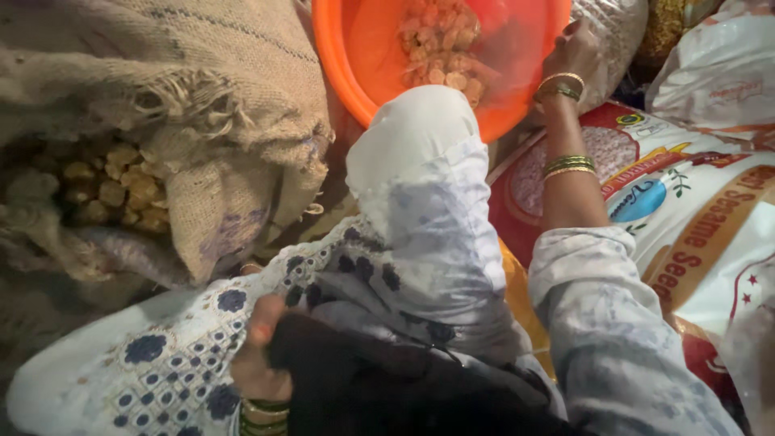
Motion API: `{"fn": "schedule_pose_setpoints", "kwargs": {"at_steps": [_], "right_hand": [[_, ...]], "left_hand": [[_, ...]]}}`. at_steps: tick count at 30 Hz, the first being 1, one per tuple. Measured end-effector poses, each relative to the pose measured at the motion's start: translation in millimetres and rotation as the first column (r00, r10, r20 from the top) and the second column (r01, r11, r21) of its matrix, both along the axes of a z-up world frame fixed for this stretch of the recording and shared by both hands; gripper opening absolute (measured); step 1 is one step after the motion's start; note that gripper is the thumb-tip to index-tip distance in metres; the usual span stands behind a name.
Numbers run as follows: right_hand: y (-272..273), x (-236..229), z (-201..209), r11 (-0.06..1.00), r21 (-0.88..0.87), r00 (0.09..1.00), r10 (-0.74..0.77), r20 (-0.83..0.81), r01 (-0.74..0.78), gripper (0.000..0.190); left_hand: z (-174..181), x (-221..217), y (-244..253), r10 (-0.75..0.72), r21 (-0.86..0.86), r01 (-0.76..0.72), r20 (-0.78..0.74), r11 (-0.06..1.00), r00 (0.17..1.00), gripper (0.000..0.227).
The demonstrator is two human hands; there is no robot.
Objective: The person sits cross-legged on the floor and transfers dried fruit pieces from a large burlap sack into a clear plastic bag held open with the left hand. The person uses the right hand to scoop and place the pieces into the bag, then occasionally transfers some into an orange bowl nearby.
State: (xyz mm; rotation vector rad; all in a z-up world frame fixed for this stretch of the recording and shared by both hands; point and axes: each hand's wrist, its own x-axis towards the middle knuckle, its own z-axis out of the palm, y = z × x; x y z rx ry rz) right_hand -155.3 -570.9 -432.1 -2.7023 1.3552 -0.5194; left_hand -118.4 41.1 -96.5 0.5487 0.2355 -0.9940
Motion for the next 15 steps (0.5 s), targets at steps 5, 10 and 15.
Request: {"fn": "schedule_pose_setpoints", "kwargs": {"at_steps": [5, 10, 15], "right_hand": [[-9.5, -7.2, 24.7, 0.998, -0.04, 0.999, -0.051, -0.012, 0.051, 0.015], [-10.8, -19.9, 34.6, 0.986, -0.121, 0.991, 0.102, -0.083, -0.112, 0.027], [-10.2, -18.9, 36.7, 0.964, -0.263, 0.999, 0.027, -0.046, -0.038, 0.021]], "left_hand": [[17.5, -8.8, -30.3, -0.137, 0.151, 0.091, 0.331, 0.984, 0.934, 0.054], [75.8, -12.8, -66.2, -0.223, -0.116, 0.38, 0.64, 0.918, 0.735, 0.062], [113.5, -30.4, -93.9, -0.124, -0.226, 0.556, 0.844, 0.8, 0.522, 0.05]]}}
